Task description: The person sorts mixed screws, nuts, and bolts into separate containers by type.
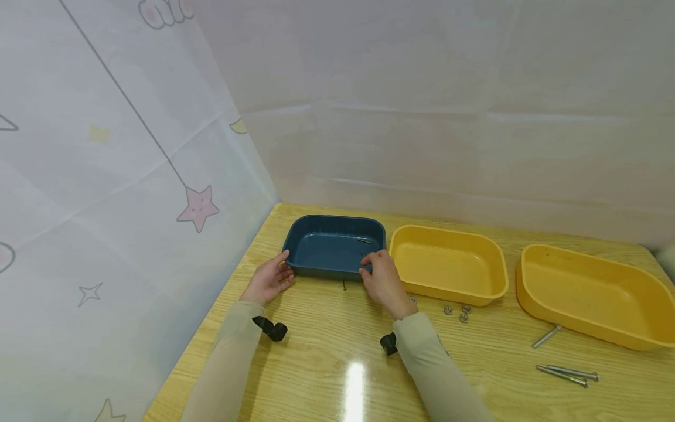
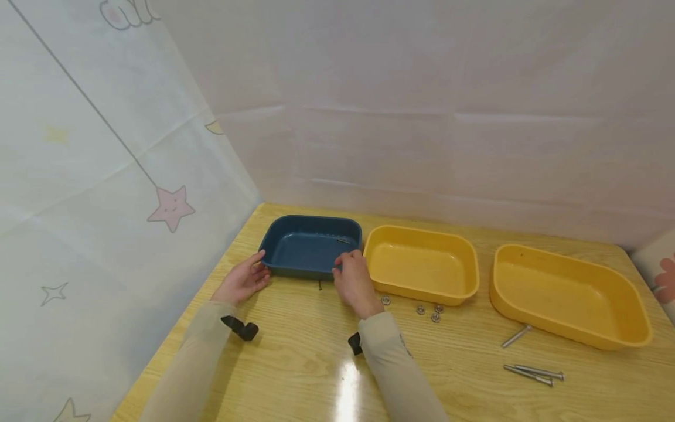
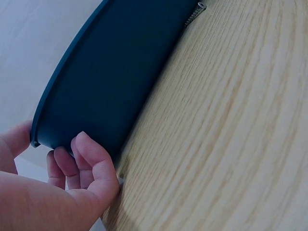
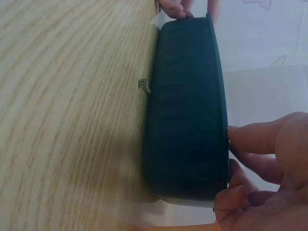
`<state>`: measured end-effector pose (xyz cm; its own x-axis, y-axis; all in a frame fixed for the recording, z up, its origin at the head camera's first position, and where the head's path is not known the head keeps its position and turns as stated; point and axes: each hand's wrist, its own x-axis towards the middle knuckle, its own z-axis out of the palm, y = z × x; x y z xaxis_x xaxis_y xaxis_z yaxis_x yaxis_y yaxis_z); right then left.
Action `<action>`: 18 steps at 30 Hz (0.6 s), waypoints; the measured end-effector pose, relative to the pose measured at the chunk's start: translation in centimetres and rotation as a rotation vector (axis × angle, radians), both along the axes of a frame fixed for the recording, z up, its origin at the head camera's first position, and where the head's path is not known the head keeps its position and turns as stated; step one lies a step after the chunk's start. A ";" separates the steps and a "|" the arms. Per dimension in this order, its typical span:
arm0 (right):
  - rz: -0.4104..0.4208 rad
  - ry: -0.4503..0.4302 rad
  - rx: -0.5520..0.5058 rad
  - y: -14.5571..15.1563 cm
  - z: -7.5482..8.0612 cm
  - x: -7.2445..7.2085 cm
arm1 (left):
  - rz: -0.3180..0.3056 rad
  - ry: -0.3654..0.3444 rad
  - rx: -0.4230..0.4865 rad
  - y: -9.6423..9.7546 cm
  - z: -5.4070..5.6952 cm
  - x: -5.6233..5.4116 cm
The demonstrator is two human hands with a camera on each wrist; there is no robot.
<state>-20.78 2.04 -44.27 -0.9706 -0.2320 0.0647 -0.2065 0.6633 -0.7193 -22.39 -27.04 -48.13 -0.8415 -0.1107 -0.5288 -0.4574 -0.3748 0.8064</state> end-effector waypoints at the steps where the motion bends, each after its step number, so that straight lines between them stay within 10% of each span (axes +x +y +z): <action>1: 0.000 0.000 0.000 0.0 0.0 0.0 | 0.000 0.000 -0.001 0.0 0.0 0.0; 18: -0.067 0.127 -0.152 0.2 0.4 0.4 | 0.002 -0.001 0.010 0.0 0.1 0.2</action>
